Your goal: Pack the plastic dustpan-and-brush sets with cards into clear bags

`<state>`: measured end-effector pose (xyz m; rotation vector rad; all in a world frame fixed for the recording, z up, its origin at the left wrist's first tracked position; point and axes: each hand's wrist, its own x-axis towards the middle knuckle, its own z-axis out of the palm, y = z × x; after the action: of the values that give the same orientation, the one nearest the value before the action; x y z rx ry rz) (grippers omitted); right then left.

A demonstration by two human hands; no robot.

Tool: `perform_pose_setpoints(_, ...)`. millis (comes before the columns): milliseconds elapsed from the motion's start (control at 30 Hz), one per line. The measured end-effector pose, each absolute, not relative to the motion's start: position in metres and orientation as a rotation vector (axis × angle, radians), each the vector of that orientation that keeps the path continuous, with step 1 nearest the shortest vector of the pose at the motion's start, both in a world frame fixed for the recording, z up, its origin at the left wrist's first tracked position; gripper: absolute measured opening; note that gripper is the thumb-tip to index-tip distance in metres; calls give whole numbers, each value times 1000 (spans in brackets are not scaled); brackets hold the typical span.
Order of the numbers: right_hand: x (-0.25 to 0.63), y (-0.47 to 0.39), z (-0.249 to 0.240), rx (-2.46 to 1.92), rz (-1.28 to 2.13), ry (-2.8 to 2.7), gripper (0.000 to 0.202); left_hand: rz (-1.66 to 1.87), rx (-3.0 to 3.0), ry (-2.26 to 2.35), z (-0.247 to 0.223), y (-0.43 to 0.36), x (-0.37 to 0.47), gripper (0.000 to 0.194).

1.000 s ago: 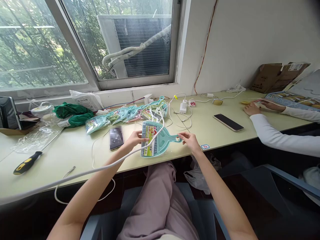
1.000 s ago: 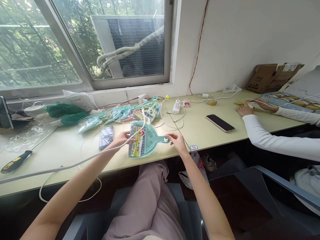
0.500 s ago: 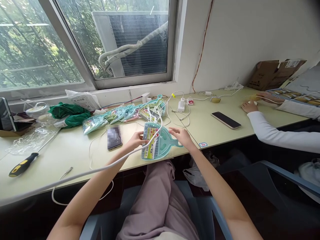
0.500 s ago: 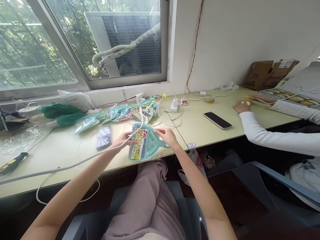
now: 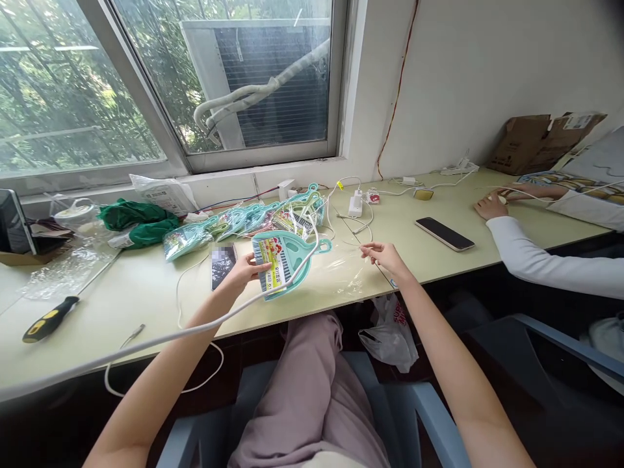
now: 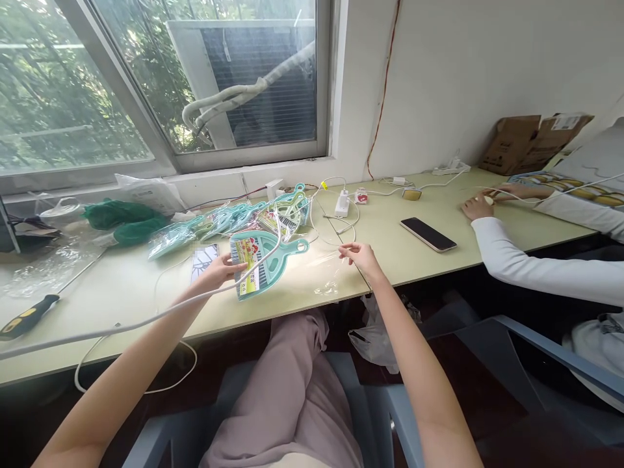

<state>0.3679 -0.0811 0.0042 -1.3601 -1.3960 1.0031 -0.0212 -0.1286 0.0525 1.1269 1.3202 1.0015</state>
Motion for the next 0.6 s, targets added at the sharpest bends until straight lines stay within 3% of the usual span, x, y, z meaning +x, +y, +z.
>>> perform_pose_setpoints(367, 393, -93, 12, -1402, 1290, -1564, 53, 1286, 755, 1272, 19, -104, -23, 40)
perform_pose_setpoints(600, 435, -88, 14, -1521, 1047, -1446, 55, 1286, 727, 1181, 16, -100, -26, 40)
